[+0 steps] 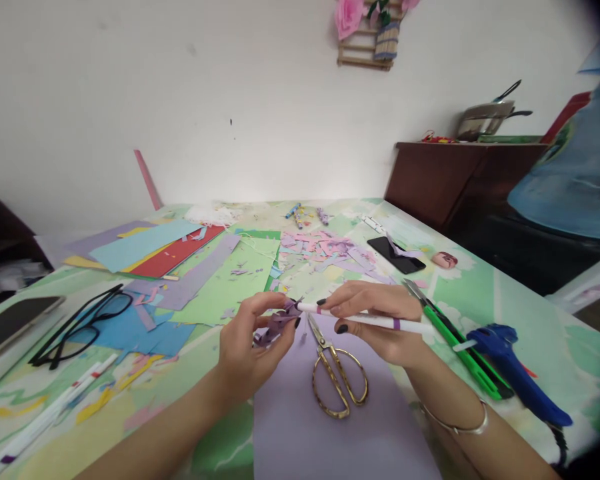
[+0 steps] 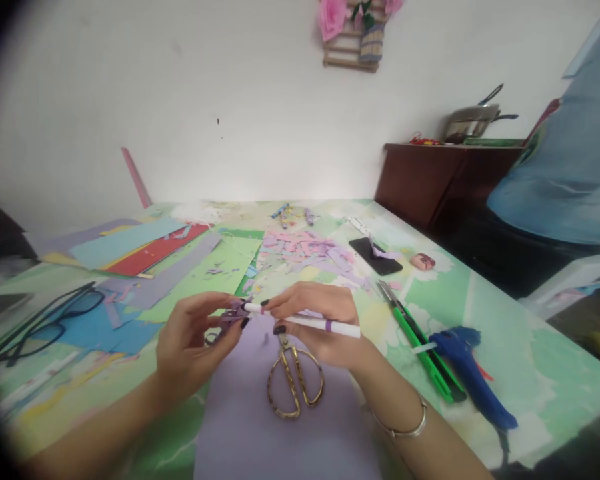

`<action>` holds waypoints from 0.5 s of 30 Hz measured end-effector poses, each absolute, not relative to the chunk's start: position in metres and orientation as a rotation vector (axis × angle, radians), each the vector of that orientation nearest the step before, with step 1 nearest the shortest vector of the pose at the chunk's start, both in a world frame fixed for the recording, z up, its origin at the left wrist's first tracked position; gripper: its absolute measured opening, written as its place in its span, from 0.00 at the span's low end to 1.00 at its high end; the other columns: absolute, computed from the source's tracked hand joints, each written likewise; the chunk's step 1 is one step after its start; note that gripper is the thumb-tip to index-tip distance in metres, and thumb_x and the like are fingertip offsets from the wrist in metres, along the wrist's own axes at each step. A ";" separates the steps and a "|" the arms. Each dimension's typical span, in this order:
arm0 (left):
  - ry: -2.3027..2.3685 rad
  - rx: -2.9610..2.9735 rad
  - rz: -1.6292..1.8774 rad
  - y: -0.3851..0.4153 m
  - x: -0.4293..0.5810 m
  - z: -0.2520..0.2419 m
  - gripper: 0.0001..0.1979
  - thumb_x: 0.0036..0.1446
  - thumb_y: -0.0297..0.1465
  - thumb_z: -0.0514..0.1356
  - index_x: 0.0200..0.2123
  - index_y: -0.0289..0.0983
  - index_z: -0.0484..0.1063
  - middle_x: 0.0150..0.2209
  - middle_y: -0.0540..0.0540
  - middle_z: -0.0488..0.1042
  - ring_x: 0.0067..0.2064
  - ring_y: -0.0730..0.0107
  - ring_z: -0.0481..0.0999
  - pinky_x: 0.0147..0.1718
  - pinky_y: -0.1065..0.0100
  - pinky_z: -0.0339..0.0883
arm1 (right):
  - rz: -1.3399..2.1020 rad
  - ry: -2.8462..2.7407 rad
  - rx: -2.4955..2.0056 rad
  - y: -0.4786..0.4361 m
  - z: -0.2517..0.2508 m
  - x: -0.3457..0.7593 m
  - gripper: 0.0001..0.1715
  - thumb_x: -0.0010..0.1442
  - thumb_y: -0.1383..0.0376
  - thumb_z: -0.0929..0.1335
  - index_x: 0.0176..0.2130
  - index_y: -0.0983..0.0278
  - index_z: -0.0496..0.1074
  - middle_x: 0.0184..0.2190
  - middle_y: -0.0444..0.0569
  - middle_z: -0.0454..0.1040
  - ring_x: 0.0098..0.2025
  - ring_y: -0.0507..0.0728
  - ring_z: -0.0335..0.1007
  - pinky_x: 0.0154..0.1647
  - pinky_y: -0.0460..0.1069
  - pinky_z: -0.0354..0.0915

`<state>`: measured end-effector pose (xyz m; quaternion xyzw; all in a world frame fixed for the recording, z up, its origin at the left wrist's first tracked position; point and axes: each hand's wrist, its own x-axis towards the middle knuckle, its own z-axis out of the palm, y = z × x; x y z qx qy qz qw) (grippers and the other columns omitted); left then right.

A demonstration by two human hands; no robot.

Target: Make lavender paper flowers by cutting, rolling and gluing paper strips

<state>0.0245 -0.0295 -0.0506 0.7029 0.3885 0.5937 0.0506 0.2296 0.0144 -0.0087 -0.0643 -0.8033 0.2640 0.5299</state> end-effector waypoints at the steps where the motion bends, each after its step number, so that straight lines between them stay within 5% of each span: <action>1: 1.167 2.178 1.826 -0.029 0.024 -0.051 0.20 0.51 0.21 0.62 0.48 0.39 0.65 0.40 0.45 0.74 0.41 0.67 0.77 0.33 0.71 0.77 | 0.632 -1.914 -0.144 0.015 -0.009 0.230 0.08 0.53 0.73 0.71 0.36 0.65 0.76 0.34 0.54 0.79 0.36 0.58 0.76 0.35 0.52 0.72; 15: 0.962 2.718 1.783 -0.021 0.017 -0.044 0.23 0.50 0.16 0.61 0.48 0.39 0.64 0.38 0.43 0.75 0.41 0.65 0.77 0.38 0.64 0.74 | 1.021 -1.551 -0.196 0.018 -0.022 0.223 0.12 0.49 0.76 0.73 0.35 0.65 0.77 0.31 0.50 0.79 0.34 0.56 0.76 0.32 0.51 0.72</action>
